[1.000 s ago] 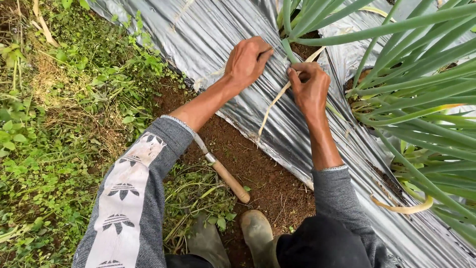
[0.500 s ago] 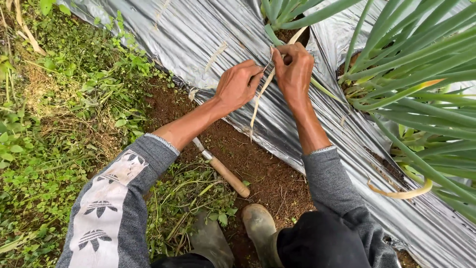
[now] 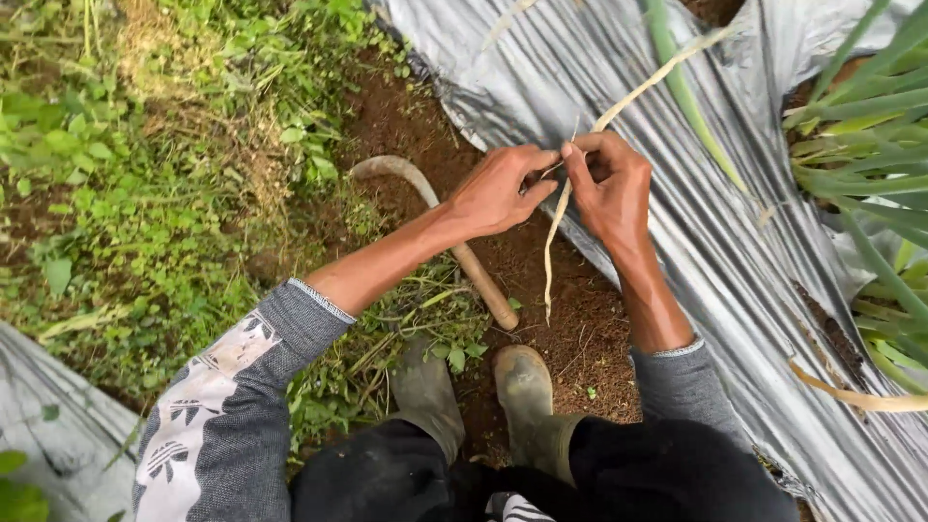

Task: The person uses a sickle to cut weeds and small plants growing between rows of crops covered with plastic mulch. They gather the cut vegetation by hand and continue clearing the soil path.

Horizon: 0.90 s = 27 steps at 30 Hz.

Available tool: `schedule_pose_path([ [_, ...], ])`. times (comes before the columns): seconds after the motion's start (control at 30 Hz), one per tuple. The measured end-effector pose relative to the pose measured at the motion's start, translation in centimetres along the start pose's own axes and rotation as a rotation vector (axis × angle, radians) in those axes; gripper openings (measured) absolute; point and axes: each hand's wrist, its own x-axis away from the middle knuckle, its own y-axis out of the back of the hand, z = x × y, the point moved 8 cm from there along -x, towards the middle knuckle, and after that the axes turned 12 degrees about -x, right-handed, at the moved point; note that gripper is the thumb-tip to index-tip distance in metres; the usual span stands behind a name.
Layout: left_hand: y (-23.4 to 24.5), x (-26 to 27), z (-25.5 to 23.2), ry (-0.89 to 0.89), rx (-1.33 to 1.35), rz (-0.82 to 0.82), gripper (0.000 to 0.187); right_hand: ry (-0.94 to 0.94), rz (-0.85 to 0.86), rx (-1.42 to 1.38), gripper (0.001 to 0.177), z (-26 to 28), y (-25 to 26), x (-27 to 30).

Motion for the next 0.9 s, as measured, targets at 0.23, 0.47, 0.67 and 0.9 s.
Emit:
schedule_pose_path([
  [0.23, 1.5, 13.1, 4.7, 0.444, 0.005, 0.038, 0.048, -0.031, 0.554, 0.137, 0.012, 2.7, -8.7, 3.5],
  [0.47, 5.0, 23.1, 3.8, 0.654, -0.105, -0.142, 0.037, -0.008, 1.112, 0.173, 0.022, 5.3, -20.2, 8.6],
  [0.67, 7.9, 27.1, 1.1, 0.739, -0.441, -0.226, 0.029, -0.129, 1.11, 0.109, 0.029, 7.2, -21.8, 8.7],
  [0.9, 8.1, 25.6, 5.5, 0.662, -0.616, -0.393, 0.031, -0.105, 0.772, 0.203, 0.015, -3.7, -18.0, 9.5],
])
